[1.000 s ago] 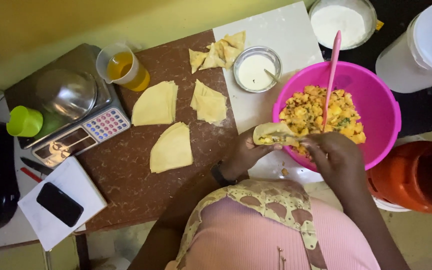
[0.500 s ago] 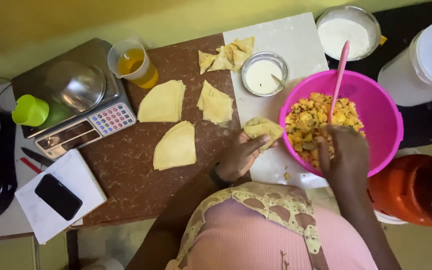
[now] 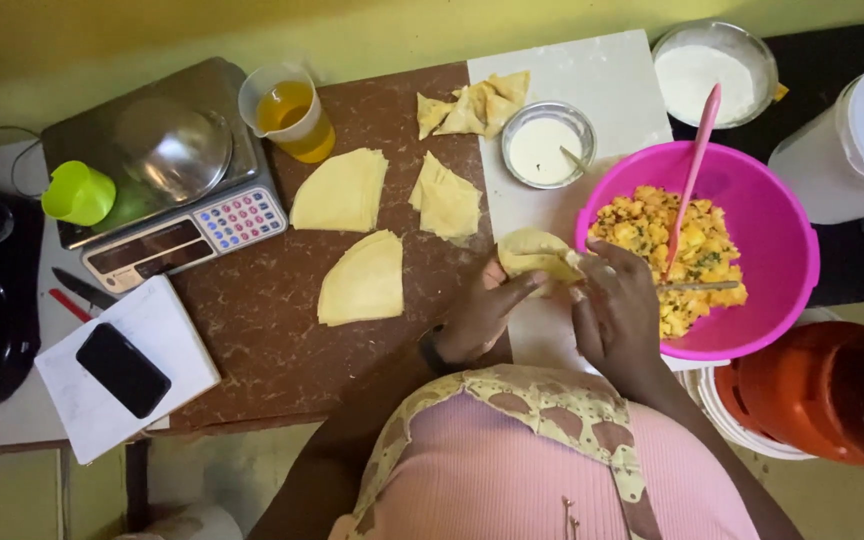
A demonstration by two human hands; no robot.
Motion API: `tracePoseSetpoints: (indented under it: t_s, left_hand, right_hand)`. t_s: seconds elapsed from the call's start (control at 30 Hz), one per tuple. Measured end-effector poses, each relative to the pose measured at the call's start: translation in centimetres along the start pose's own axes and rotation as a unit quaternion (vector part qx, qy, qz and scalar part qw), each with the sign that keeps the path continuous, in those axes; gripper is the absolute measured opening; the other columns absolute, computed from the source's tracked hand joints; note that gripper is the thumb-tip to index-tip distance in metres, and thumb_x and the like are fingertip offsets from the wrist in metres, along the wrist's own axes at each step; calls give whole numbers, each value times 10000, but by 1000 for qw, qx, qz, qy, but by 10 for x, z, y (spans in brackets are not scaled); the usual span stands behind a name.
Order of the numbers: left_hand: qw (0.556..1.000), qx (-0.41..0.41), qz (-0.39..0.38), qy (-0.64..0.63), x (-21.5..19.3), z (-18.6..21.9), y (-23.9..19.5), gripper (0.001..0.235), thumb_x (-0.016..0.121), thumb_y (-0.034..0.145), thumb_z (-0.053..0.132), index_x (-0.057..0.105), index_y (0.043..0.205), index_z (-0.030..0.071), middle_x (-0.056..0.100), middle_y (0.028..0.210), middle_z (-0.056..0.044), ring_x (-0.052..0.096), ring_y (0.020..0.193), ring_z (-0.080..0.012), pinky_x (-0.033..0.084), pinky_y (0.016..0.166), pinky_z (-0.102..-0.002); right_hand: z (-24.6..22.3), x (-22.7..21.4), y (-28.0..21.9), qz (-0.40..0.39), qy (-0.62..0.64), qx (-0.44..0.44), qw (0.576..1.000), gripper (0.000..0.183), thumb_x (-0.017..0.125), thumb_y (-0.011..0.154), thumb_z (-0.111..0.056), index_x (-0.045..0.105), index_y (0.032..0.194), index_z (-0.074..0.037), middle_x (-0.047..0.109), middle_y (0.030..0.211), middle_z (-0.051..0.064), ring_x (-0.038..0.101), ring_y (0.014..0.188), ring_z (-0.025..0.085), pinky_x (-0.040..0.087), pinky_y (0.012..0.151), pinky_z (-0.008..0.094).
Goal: The person folds triangular pastry sheets into cones, fills them with a yellow spiced mixture using a spoon, then seals the edges to form samosas. The process repeats with multiple pastry sheets and filling scoops.
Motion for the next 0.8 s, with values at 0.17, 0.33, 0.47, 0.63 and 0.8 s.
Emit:
tracePoseSetpoints:
  t_s: [0.17,0.33,0.47,0.63,0.8]
  left_hand:
    - [999,-8,-14,-29,6,0,-2,425,856,1073,104,704,1461,24,789,1289,-96,763,1188,-173,634,1092,-408]
    - [1000,-2,-17,-19,-2,1,1,373,858,1077,91,733,1421,17,792,1270,-85,753,1154,-144,638,1085,-394]
    - [997,19,-51,45,-7,1,-2,289,843,1086,82,757,1359,40,807,1236,-65,737,1142,-111,628,1081,-383]
    - [997,25,-53,48,-13,-7,-7,249,832,1094,71,762,1331,43,806,1199,-50,732,1106,-102,624,1071,-384]
    - [994,-10,-91,61,-2,22,-18,272,836,1101,105,761,1351,28,822,1197,-67,762,1077,-113,645,1049,-387]
  right_hand:
    - [0,8,0,-6,0,2,1000,363,612,1156,-241,714,1450,-55,768,1323,136,692,1398,484,533,1083,580]
    - [-13,5,14,15,34,15,999,381,592,1165,-169,685,1493,1,771,1378,185,700,1369,528,531,1076,603]
    - [-13,5,15,4,107,87,990,384,590,1167,-174,691,1465,48,716,1294,247,689,1302,569,548,1086,610]
    - [-31,-7,31,-23,84,93,992,356,579,1184,-192,680,1419,56,696,1213,309,667,1206,619,536,1023,682]
    - [-7,10,6,-17,94,68,993,451,606,1168,-232,667,1542,14,720,1223,249,701,1193,514,531,1095,605]
Point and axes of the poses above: each hand's wrist, its own y-axis towards the middle knuckle, its own x-axis out of the palm, z = x × y, the point moved 2 cm from there along y, towards the middle knuckle
